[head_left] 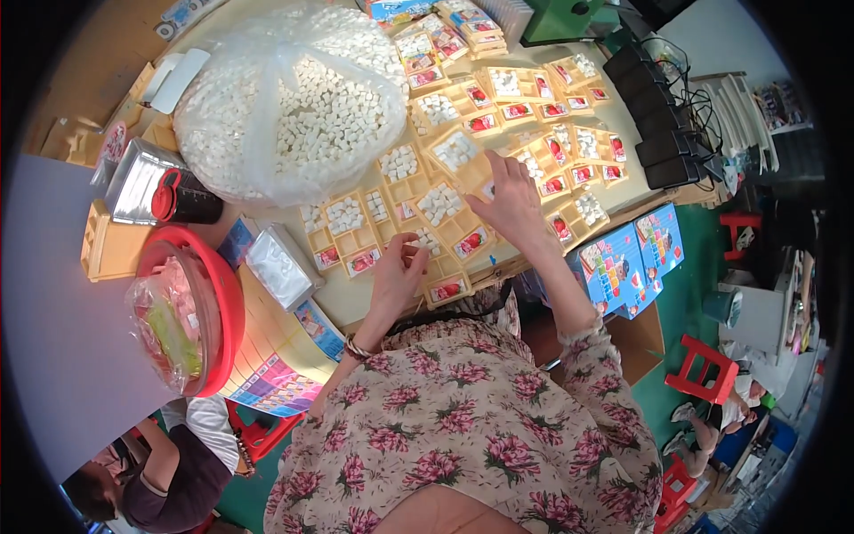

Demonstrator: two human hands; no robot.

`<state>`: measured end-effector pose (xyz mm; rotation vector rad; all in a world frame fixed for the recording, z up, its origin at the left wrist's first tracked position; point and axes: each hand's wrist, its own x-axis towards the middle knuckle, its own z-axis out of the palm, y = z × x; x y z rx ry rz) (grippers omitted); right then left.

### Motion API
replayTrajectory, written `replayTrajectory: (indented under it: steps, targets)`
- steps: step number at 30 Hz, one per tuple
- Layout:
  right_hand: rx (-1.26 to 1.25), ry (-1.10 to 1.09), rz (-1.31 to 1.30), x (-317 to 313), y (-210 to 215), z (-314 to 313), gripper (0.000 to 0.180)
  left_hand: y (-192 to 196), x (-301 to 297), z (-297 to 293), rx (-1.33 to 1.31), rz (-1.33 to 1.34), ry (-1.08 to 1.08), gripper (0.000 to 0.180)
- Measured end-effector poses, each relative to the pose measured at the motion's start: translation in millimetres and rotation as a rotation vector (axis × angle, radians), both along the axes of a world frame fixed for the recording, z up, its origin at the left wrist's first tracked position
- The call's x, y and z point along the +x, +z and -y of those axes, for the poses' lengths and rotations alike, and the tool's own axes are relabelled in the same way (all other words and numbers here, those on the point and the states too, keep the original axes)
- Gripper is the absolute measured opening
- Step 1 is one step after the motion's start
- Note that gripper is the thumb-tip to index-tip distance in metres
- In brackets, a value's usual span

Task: Sorting small white blocks into compartment trays and packing them into plastic bags.

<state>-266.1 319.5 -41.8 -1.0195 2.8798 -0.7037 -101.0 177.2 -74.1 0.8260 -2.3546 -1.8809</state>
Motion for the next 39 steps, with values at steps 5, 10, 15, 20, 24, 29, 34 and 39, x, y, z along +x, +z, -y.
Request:
replayTrajectory:
  steps: [5,10,15,20,24,29,34,39]
  targets:
    - [0.019,-0.113,-0.082,11,-10,-20,0.068,0,-26,1,0.060,0.154,-0.010,0.029]
    - [0.020,-0.159,-0.036,22,-8,-32,0.069,-8,-38,-4,-0.003,0.176,0.028,0.032]
    - [0.025,-0.188,-0.018,27,-9,-39,0.069,-7,-44,-5,0.068,0.207,0.063,0.029]
    - [0.048,-0.183,-0.059,30,-15,-40,0.070,-12,-47,-2,0.118,0.213,0.096,0.027]
    - [0.028,-0.182,-0.064,34,-22,-40,0.070,-14,-47,1,0.231,0.224,0.136,0.023]
    - [0.018,-0.191,-0.054,37,-17,-43,0.071,-8,-42,6,0.203,0.222,0.115,0.022]
    - [0.014,-0.185,-0.040,44,-17,-42,0.071,7,-36,15,0.199,0.248,0.104,0.022]
    - [-0.025,-0.169,0.000,56,-26,-30,0.070,9,-26,38,0.092,0.288,0.042,0.024]
